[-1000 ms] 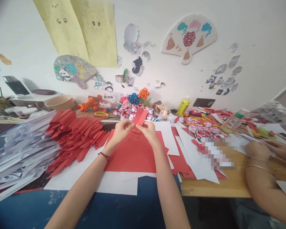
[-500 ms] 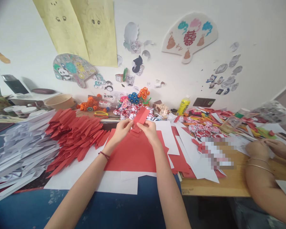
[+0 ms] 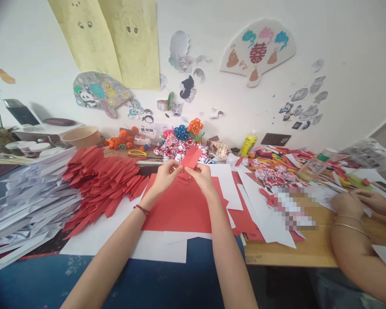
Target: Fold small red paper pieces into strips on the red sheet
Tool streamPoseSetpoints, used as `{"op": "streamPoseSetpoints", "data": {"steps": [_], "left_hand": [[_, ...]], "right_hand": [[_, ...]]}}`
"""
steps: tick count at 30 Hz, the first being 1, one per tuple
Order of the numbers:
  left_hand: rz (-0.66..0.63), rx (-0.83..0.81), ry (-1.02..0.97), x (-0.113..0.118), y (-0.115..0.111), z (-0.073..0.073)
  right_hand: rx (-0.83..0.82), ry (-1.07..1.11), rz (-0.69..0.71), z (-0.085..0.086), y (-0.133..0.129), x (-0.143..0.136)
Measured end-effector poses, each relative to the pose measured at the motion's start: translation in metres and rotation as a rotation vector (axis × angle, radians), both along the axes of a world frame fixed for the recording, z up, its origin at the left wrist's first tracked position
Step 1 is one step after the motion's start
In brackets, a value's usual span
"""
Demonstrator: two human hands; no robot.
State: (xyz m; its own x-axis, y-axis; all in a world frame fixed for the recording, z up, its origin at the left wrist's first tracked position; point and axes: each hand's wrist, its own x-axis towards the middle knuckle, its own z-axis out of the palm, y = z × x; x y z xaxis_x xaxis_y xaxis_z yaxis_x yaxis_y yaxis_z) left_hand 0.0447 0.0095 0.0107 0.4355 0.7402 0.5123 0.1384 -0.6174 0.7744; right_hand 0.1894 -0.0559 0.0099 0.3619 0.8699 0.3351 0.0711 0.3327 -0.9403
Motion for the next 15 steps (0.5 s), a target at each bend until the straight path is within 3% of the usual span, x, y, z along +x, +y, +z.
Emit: {"op": "streamPoseSetpoints", "data": {"steps": [3, 15], "left_hand": [[0.048, 0.009, -0.029, -0.0004, 0.0019, 0.0001], [0.023, -0.052, -0.044, -0.0004, 0.0030, 0.0004]], "right_hand": [[-0.021, -0.012, 0.002, 0.0000, -0.0004, 0.0000], [-0.035, -0.021, 0.037, -0.0006, -0.0011, -0.0002]]}}
